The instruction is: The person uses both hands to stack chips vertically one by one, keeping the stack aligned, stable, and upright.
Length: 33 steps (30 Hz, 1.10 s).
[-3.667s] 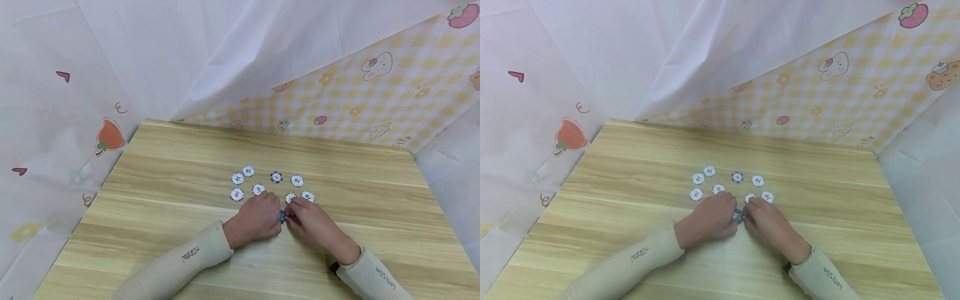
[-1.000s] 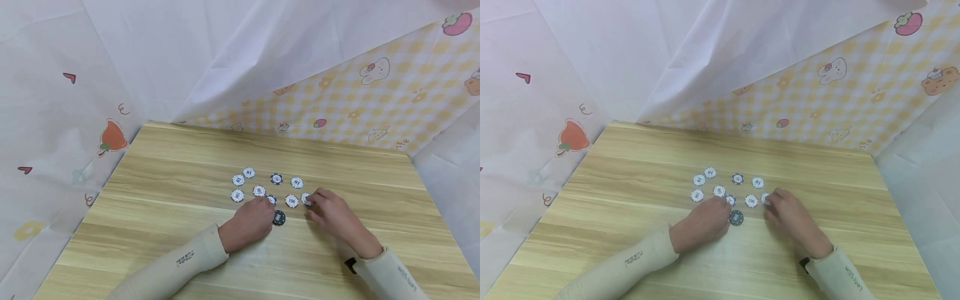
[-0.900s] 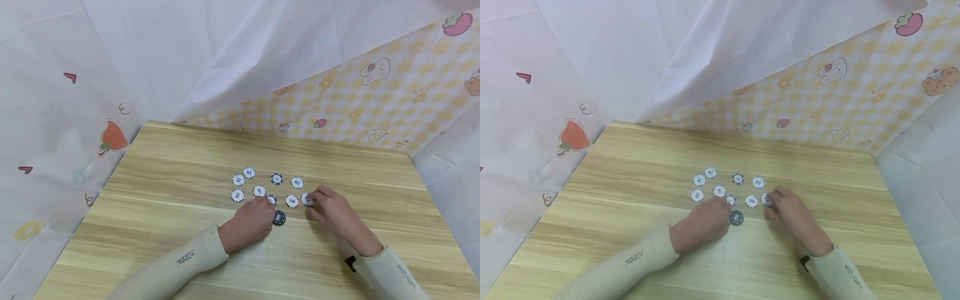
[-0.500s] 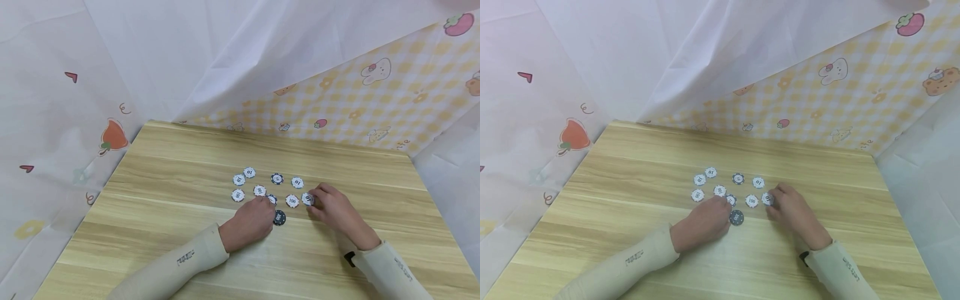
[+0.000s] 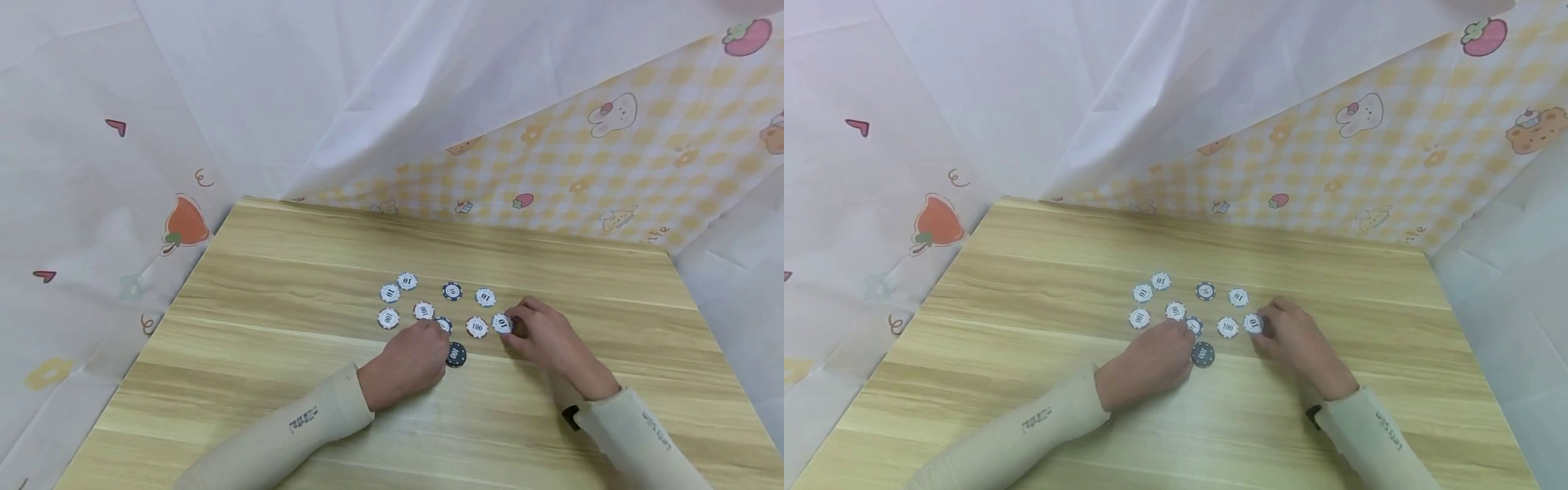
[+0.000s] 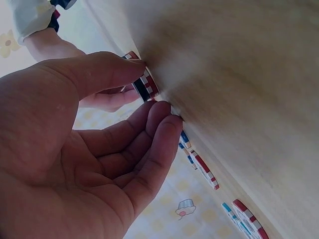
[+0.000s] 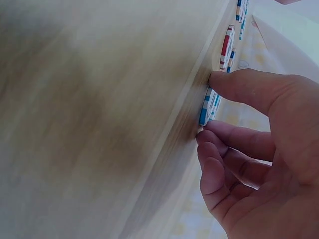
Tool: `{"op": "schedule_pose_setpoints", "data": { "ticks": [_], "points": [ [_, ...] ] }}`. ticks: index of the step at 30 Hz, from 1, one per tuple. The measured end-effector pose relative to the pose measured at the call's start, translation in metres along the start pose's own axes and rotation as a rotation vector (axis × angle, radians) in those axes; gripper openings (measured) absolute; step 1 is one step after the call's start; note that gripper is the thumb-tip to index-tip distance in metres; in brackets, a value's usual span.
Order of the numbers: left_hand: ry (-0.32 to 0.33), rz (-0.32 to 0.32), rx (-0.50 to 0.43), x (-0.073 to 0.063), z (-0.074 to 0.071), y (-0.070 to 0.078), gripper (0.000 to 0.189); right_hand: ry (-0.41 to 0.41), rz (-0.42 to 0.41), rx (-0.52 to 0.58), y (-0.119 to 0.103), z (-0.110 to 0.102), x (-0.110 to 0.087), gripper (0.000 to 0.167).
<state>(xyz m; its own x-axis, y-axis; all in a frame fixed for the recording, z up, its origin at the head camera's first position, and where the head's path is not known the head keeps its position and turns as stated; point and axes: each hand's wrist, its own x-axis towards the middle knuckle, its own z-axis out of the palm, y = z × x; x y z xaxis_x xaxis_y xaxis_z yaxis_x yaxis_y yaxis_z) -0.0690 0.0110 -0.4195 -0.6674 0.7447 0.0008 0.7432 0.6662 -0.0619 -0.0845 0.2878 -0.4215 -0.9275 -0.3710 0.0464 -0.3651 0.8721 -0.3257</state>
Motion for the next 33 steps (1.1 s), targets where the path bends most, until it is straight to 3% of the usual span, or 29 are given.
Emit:
{"op": "schedule_pose_setpoints", "data": {
  "ticks": [33],
  "points": [
    [-0.014,-0.022,-0.038,0.001,-0.002,0.001,0.019,0.005,0.025,0.0,0.008,0.007,0.011,0.029]
  ]
}}
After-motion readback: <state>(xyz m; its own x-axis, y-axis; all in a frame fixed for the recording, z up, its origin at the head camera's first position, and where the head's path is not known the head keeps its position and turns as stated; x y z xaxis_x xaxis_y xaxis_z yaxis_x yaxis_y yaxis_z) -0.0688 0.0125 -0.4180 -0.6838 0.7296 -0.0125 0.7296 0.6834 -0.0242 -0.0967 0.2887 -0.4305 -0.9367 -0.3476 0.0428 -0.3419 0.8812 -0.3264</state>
